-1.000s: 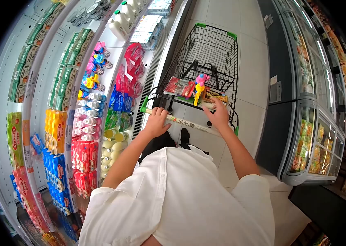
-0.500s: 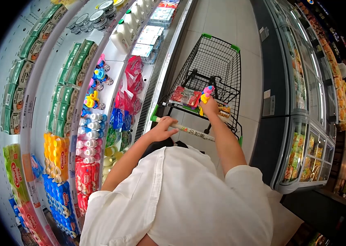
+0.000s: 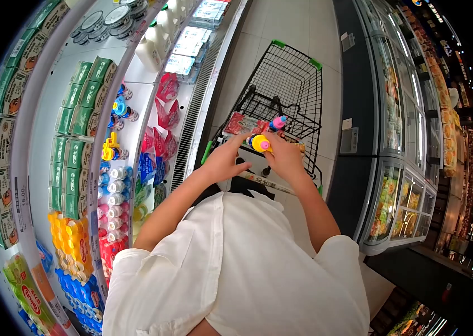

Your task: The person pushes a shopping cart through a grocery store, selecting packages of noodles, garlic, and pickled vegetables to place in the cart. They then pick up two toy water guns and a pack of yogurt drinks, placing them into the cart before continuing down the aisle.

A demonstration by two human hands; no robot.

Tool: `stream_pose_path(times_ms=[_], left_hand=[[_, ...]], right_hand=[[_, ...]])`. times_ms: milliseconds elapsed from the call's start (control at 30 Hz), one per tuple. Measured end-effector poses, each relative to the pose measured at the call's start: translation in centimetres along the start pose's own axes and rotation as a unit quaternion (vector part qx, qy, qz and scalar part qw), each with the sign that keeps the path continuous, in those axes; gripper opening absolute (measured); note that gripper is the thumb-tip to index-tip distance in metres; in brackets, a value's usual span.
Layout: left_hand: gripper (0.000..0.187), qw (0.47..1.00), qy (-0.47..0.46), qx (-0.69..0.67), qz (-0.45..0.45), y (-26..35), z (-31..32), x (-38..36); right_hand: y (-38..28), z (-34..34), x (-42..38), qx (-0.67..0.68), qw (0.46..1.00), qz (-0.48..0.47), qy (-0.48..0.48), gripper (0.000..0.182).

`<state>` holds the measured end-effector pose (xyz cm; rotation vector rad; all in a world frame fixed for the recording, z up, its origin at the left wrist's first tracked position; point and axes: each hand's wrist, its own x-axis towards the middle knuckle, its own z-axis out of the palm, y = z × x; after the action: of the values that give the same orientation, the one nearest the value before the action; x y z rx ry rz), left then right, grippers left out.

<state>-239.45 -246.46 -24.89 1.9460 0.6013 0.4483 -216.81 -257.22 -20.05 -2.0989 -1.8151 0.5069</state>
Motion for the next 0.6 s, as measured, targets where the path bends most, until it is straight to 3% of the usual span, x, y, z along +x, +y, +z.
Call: stream_pose_path(times_ms=[100, 133, 167, 233, 267, 333, 367, 400, 433, 500, 600], left_hand=[[0.075, 1.0, 0.006, 0.021, 0.003, 0.6, -0.7, 1.9], [0.058, 0.999, 0.005, 0.041, -0.033, 0.9, -1.3, 2.4], [0.058, 0.998, 0.02, 0.043, -0.046, 0.6, -1.7, 2.8], [0.043, 0.998, 0.038, 0.016, -0.047, -0.1, -3.0, 3.4], [0.037, 0.995, 0.053, 0.025, -0.077, 0.1, -4.0, 3.5], [0.038, 0.985, 0.14, 0.001, -0.098, -1.0, -5.5, 3.2], [0.038, 0.976, 0.182, -0.015, -0.118, -1.2, -6.6, 2.6], [0.039, 0.966, 0.215, -0.007, -0.143, -1.5, -8.0, 2.0], [0.039, 0.945, 0.282, -0.002, -0.167, -1.9, -8.9, 1.1], [0.039, 0.896, 0.39, 0.004, -0.213, -4.8, -10.5, -1.0], [0.041, 0.79, 0.547, 0.037, -0.274, -9.2, -12.9, -4.2]], right_hand=[[-1.9, -1.2, 1.4, 0.013, 0.997, -0.06, -0.05, 0.05], [-2.5, -1.5, 2.0, 0.023, 0.996, -0.073, -0.054, 0.054], [-2.6, -1.6, 2.7, 0.026, 0.994, -0.089, -0.064, 0.054], [-2.4, -1.4, 4.7, 0.143, 0.988, -0.022, -0.046, 0.062], [-0.1, -0.8, 5.5, 0.202, 0.978, -0.044, -0.031, 0.073], [5.5, 2.5, 7.3, 0.284, 0.953, 0.082, 0.066, 0.082], [10.9, 5.2, 8.0, 0.34, 0.918, 0.182, 0.095, 0.086], [13.2, 5.6, 8.8, 0.358, 0.866, 0.336, 0.097, 0.088], [15.2, 6.1, 9.3, 0.375, 0.815, 0.432, 0.089, 0.092], [21.0, 10.2, 9.5, 0.318, 0.802, 0.496, 0.098, 0.096], [23.4, 11.9, 10.3, 0.365, 0.767, 0.525, 0.046, 0.095]])
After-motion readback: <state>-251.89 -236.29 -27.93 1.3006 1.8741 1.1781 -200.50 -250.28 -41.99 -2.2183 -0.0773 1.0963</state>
